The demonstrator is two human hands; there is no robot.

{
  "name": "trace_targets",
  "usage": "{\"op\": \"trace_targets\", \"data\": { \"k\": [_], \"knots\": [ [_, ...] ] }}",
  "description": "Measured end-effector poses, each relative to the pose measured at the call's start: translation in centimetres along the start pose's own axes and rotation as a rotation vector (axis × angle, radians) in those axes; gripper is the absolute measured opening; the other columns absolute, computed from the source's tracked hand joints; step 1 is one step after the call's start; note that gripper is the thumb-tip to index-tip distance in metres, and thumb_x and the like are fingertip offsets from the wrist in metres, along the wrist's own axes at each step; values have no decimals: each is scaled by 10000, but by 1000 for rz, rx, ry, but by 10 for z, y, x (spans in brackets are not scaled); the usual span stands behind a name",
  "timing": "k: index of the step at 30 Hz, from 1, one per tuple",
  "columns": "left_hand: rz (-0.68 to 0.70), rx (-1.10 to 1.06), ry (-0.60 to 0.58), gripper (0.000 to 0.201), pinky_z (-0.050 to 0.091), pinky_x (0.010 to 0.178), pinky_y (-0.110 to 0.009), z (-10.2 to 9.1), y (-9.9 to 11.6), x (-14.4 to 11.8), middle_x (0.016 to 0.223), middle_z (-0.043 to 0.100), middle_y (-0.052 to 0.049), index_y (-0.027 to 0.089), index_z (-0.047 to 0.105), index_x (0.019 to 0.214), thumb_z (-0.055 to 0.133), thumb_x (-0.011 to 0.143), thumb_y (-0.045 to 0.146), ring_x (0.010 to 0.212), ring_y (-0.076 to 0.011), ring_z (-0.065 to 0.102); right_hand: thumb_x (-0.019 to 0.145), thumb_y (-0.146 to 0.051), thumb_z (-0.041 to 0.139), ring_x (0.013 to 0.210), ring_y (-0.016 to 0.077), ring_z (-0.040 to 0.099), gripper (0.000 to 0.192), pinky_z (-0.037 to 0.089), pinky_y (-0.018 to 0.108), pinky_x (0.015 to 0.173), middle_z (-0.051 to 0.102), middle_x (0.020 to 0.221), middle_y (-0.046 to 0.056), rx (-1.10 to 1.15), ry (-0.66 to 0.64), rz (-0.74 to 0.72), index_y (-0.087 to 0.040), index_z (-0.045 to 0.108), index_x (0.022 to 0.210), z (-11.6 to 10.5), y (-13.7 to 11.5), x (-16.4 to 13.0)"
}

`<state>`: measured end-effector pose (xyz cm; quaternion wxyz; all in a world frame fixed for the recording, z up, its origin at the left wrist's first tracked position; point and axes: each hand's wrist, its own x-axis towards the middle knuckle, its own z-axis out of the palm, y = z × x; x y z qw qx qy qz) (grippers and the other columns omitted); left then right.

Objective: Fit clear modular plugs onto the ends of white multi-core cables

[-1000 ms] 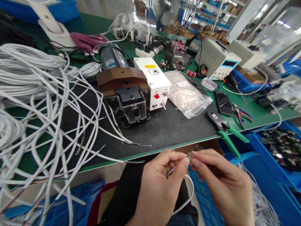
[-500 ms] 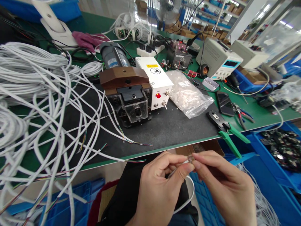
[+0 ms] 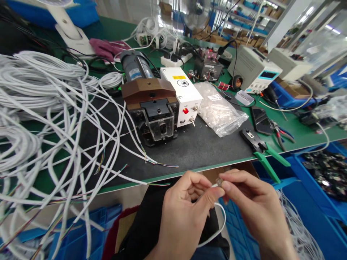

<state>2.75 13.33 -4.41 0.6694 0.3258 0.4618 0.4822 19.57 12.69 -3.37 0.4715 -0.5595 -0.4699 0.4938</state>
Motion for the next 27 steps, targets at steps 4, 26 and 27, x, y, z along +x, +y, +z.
{"op": "trace_targets", "data": {
  "k": [4,26,27],
  "knots": [
    [70,62,49,204,574,707,-217,-6,-2,1,780,756,14,201,726,852,909,879,288,737,-145,723,947,-248,871,965,170,825,345,665,212,855,856,1079,17,46,6,0,-361,814,1267,1,3,1],
    [81,-580,-35,229,561,939,-268,-46,31,17,1130,770,-92,146,770,1202,616,1122,295,977,-150,711,1022,-491,707,570,139,526,362,430,255,563,578,621,-15,-53,-114,-5,-209,725,794,91,-16,-13],
    [53,-618,-57,209,558,922,-259,-47,31,16,1102,767,-82,150,774,1187,623,1118,277,950,-140,707,1026,-486,700,570,138,526,361,429,256,565,572,624,-18,-56,-122,-12,-211,720,793,93,-16,-13]
  ]
}}
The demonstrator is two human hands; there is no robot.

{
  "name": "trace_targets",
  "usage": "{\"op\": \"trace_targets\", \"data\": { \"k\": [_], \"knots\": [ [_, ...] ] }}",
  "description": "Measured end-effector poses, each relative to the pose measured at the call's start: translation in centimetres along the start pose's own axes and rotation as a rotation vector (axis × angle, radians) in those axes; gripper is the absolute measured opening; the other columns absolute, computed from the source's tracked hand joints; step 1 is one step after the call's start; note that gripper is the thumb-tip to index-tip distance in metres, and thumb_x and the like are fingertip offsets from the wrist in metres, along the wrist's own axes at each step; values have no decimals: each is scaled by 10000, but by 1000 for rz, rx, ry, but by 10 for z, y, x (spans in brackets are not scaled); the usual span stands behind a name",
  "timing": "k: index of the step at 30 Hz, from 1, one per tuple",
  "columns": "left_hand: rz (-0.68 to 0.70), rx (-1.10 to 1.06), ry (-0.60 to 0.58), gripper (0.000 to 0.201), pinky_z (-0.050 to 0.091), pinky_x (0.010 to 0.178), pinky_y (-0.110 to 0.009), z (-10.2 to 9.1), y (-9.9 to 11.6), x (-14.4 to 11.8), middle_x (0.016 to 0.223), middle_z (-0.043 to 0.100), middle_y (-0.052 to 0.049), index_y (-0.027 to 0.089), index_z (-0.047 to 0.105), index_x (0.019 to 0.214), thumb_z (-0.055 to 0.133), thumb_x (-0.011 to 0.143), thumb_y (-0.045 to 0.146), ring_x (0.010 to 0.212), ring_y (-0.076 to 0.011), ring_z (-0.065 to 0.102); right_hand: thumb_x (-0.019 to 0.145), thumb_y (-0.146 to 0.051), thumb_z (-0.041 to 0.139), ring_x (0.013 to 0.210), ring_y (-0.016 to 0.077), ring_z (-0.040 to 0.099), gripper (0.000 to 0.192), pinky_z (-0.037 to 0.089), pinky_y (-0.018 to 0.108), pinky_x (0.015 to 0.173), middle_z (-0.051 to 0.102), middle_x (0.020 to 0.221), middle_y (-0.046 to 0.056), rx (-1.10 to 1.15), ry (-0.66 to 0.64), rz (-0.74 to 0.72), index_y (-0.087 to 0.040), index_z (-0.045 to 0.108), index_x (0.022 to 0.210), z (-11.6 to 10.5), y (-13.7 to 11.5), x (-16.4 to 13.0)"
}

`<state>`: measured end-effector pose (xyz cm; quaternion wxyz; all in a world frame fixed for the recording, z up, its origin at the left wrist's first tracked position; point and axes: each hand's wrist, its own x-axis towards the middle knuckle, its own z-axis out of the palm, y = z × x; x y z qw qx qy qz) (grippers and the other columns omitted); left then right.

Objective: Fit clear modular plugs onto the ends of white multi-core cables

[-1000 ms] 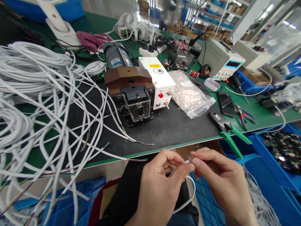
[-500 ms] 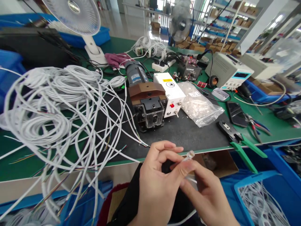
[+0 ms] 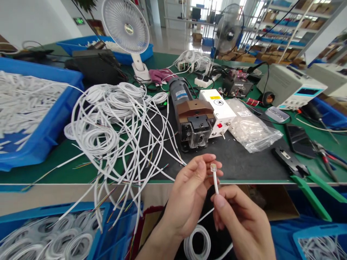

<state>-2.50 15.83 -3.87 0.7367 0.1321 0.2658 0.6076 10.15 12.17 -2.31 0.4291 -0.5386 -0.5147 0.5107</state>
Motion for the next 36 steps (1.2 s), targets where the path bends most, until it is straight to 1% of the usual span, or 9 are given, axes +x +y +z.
{"op": "trace_targets", "data": {
  "k": [3,9,15,21,25,29,36],
  "knots": [
    [-63,-89,-23,153,546,876,-241,-2,0,-2,1020,746,-48,178,772,1159,647,1104,248,890,-121,686,1034,-483,685,570,137,530,367,432,256,567,565,628,-24,-23,-11,0,-215,709,784,3,1,0],
    [-83,-167,-14,79,535,818,-221,-7,-2,-4,947,708,-32,180,770,1074,715,1062,236,844,-113,652,1020,-478,702,557,141,537,354,441,251,548,570,616,-22,-59,-6,-14,-215,731,783,7,1,1],
    [-93,-194,-6,73,528,765,-189,-11,-4,-5,925,708,-38,162,780,1052,735,1050,220,811,-98,646,1022,-465,708,563,133,552,287,440,236,534,599,637,-18,-83,77,-16,-228,800,888,13,4,1],
    [-115,-198,-30,109,561,759,-208,-12,-4,-7,912,692,-34,183,785,1044,691,1074,228,782,-104,633,1022,-456,701,565,142,542,301,443,251,544,586,620,-15,-188,127,-77,-238,810,846,16,4,1],
    [-119,-217,-46,133,583,797,-207,-11,-4,-8,906,681,-30,188,785,1049,660,1088,212,765,-91,627,1029,-423,702,590,142,578,247,458,242,566,620,649,-16,-195,139,-91,-263,825,888,17,8,0],
    [-125,-221,-43,128,580,791,-201,-12,-5,-8,912,672,-34,188,782,1047,663,1085,217,790,-102,648,1034,-396,702,599,133,595,187,471,225,579,632,679,-27,-205,131,-123,-288,827,946,18,14,-1],
    [-103,-216,-54,133,579,827,-218,-14,-5,-8,903,673,-40,183,789,1037,666,1081,209,816,-114,655,1039,-366,701,598,132,619,159,489,219,580,665,707,-21,-227,150,-183,-297,824,965,19,18,-1]
  ]
}}
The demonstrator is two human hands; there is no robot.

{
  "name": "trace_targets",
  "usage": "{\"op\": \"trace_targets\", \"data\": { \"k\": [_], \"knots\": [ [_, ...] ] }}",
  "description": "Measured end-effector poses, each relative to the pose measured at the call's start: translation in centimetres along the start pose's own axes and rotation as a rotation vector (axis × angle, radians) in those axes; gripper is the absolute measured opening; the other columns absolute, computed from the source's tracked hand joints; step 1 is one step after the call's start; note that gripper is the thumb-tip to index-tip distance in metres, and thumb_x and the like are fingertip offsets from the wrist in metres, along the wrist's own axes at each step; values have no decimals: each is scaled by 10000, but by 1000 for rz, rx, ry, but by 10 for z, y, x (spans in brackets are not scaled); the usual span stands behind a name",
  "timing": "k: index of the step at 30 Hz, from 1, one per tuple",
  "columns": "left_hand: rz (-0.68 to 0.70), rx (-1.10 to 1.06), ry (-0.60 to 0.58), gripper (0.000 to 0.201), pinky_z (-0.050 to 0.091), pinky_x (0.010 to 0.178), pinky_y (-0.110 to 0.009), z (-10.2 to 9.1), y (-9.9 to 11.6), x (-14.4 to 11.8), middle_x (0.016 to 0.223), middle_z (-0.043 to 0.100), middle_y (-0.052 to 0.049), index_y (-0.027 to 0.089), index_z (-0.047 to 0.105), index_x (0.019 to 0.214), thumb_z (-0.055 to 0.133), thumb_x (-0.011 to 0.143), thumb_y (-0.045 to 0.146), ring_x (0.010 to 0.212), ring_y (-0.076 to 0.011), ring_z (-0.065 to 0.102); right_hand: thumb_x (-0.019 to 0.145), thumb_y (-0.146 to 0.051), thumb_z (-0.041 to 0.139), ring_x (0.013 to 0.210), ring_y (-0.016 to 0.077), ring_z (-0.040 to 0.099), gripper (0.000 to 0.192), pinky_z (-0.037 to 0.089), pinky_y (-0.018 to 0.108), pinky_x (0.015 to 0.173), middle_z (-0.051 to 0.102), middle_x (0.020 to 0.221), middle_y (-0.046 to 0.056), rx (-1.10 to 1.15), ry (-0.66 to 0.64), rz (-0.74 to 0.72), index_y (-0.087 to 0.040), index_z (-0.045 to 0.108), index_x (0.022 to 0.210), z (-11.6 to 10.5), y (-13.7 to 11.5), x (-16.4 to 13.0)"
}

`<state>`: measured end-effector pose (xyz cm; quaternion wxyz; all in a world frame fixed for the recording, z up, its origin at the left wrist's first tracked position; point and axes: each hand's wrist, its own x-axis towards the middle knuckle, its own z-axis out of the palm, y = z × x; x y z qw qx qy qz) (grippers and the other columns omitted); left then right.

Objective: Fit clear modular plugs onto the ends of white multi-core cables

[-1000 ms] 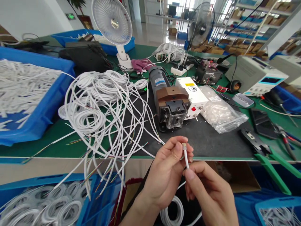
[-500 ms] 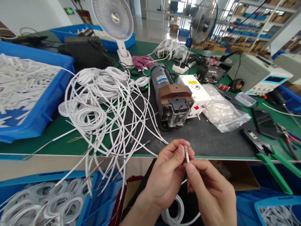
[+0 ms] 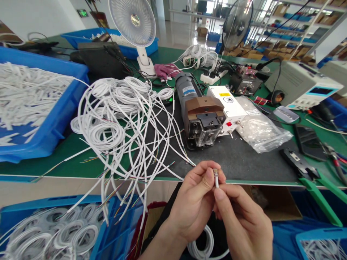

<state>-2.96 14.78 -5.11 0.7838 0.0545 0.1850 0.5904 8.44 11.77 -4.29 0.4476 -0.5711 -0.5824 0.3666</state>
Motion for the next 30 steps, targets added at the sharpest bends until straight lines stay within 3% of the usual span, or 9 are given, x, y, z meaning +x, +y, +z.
{"op": "trace_targets", "data": {
  "k": [7,12,16,20,23,30],
  "knots": [
    [13,11,-34,127,552,717,-207,0,0,-1,906,696,-25,193,802,1054,677,1071,205,625,-64,545,1025,-372,721,635,150,669,135,524,234,599,740,780,3,-23,5,-11,-294,830,1009,1,3,-1],
    [-4,47,4,224,576,890,-274,-3,-4,-4,1089,770,-84,186,786,1223,671,1090,324,874,-140,679,1045,-329,688,618,117,671,173,515,217,628,723,744,-35,-18,1,-84,-280,764,898,-7,-3,6],
    [34,273,69,291,504,1056,-316,-18,-19,-11,1174,774,-108,158,780,1209,591,1133,365,1125,-206,679,1045,-325,699,613,109,659,187,504,209,621,711,708,-53,-61,-29,-90,-269,749,873,-13,-5,31],
    [-12,539,95,327,479,1078,-349,-39,-36,-24,1217,775,-96,179,774,1244,558,1148,405,1157,-226,673,1047,-379,682,569,117,595,289,438,227,526,646,634,-53,-11,-102,57,-236,693,797,-3,5,61],
    [-29,679,115,327,490,1060,-346,-49,-41,-30,1233,781,-91,186,774,1253,572,1142,419,1189,-241,682,1043,-385,674,562,116,581,312,413,242,530,651,634,-50,-10,-133,91,-225,675,774,9,15,74],
    [21,733,91,240,500,1088,-361,-54,-39,-29,1265,787,-85,193,768,1245,661,1101,352,1206,-255,704,1044,-375,658,574,121,578,291,419,263,579,656,637,-52,-16,-150,87,-222,669,796,19,26,79]
  ]
}}
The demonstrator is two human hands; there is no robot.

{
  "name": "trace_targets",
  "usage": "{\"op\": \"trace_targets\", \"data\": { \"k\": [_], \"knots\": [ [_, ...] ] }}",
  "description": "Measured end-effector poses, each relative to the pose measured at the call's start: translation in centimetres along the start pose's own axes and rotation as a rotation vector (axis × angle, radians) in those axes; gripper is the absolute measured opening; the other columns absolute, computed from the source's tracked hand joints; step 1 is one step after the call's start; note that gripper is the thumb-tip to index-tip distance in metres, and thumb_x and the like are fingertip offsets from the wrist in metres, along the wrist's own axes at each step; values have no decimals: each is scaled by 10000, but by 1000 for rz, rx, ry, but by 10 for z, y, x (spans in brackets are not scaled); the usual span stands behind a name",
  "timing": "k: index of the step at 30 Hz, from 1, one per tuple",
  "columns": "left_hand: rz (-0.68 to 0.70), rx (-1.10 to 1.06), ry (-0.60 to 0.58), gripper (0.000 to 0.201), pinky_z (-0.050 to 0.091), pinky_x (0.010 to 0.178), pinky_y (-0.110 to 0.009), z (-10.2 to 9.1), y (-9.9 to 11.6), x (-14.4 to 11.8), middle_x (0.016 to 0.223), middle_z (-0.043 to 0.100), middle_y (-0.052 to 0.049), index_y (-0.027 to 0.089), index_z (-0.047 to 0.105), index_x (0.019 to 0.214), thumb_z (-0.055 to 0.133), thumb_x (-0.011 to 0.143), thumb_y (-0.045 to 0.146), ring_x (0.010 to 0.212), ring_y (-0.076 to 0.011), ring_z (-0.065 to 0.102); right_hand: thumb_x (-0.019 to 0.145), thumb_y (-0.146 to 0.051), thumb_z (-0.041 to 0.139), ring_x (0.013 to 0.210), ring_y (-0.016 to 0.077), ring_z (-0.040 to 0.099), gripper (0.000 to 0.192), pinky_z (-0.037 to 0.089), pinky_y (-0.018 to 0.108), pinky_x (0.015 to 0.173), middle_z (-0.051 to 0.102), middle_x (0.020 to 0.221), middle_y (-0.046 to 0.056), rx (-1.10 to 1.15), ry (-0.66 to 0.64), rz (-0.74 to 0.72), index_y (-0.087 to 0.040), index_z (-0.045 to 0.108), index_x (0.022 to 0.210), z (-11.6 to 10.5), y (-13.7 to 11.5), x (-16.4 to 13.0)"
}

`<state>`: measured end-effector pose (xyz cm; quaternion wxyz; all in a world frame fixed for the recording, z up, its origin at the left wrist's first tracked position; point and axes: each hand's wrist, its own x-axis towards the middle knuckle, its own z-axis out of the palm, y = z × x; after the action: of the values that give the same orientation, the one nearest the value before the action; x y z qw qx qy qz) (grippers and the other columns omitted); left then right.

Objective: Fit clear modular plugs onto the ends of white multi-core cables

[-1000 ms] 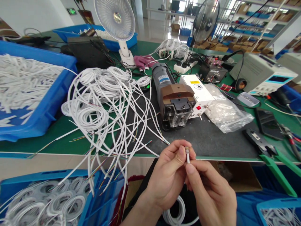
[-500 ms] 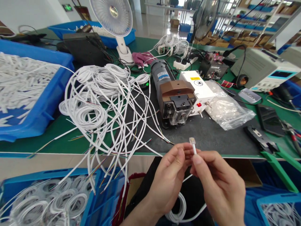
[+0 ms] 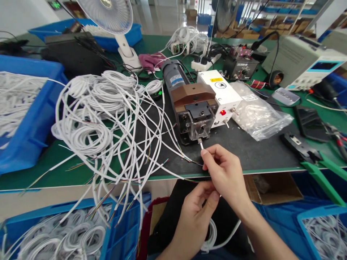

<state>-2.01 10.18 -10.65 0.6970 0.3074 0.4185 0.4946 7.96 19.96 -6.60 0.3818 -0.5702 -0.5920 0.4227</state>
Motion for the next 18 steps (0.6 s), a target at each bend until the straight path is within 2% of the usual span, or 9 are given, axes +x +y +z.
{"op": "trace_targets", "data": {
  "k": [7,18],
  "knots": [
    [-7,3,11,214,510,1054,-337,-1,-2,3,1225,801,-78,180,762,1209,668,1098,338,1161,-237,723,1044,-379,653,563,123,554,287,396,270,559,635,629,-51,5,5,17,-222,666,804,1,1,4],
    [-32,-26,25,213,514,1056,-346,2,4,4,1204,808,-85,169,775,1200,685,1090,328,1147,-237,730,1041,-401,659,563,135,587,312,426,271,568,648,629,-40,47,-19,42,-217,666,789,-1,-1,8]
  ]
}}
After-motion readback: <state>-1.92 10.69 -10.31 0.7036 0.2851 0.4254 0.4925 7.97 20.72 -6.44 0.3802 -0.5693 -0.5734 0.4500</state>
